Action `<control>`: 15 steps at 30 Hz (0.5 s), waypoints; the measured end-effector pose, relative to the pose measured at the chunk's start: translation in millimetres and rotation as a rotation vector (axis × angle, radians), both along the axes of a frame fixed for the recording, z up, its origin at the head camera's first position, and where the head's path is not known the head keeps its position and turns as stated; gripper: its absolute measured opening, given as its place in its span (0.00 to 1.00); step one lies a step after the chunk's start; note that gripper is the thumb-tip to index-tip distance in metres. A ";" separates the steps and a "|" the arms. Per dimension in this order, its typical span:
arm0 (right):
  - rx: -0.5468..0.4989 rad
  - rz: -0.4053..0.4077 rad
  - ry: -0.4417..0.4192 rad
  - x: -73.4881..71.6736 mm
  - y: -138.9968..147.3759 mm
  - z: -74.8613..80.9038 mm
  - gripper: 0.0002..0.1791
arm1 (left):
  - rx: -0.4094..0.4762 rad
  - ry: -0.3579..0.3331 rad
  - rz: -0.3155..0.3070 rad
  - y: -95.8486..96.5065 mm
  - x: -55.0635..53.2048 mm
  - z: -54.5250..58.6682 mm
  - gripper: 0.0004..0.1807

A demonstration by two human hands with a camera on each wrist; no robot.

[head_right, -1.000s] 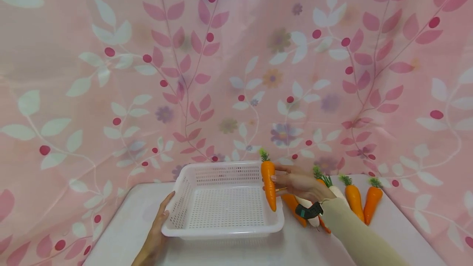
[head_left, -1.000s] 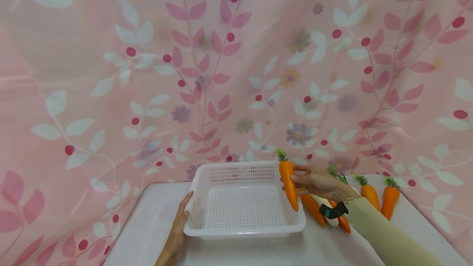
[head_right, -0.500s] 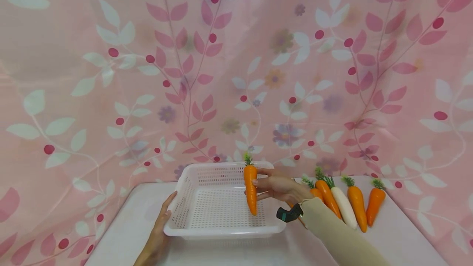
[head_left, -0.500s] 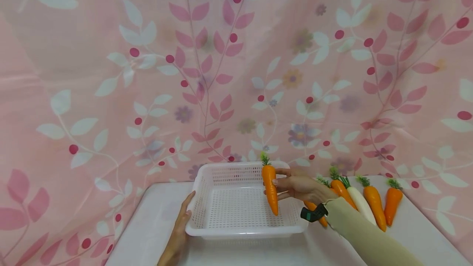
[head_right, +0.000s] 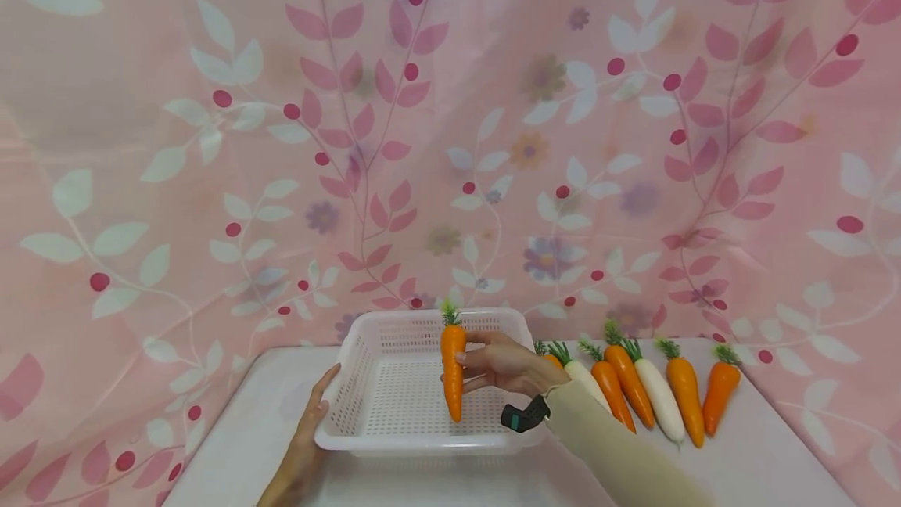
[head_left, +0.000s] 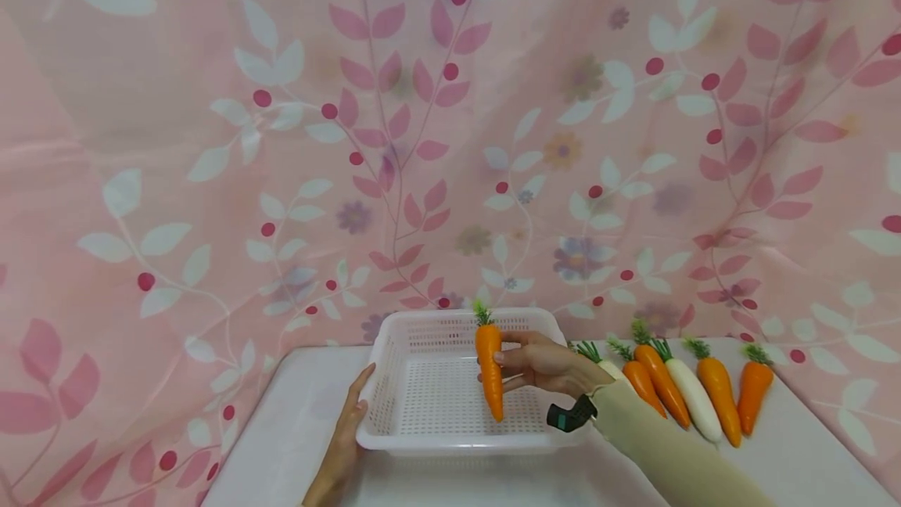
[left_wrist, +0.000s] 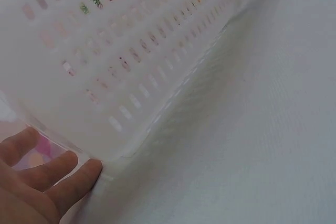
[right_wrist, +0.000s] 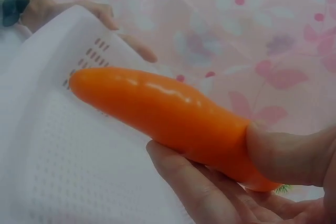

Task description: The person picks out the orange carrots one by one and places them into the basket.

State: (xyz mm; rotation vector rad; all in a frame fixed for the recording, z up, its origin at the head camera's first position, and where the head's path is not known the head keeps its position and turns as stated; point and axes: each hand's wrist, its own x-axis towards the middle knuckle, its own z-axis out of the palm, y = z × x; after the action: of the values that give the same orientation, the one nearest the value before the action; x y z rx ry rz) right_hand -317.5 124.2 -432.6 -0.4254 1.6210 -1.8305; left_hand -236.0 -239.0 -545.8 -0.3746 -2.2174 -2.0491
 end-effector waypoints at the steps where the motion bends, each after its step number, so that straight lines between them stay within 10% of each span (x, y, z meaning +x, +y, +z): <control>1: 0.003 -0.004 -0.007 0.0 -2.9 -1.8 0.32 | -0.002 -0.004 0.000 -0.1 -0.1 0.0 0.31; 15: 0.038 -0.015 -0.072 0.5 -41.4 -19.8 0.35 | 0.006 -0.025 0.011 -0.1 2.2 1.5 0.31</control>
State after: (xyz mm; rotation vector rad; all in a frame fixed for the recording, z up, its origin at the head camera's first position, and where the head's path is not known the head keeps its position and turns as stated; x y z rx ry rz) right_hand -317.0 82.8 -452.4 -0.3275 1.6111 -1.8031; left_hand -233.9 -239.0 -544.3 -0.3370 -2.2214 -2.0664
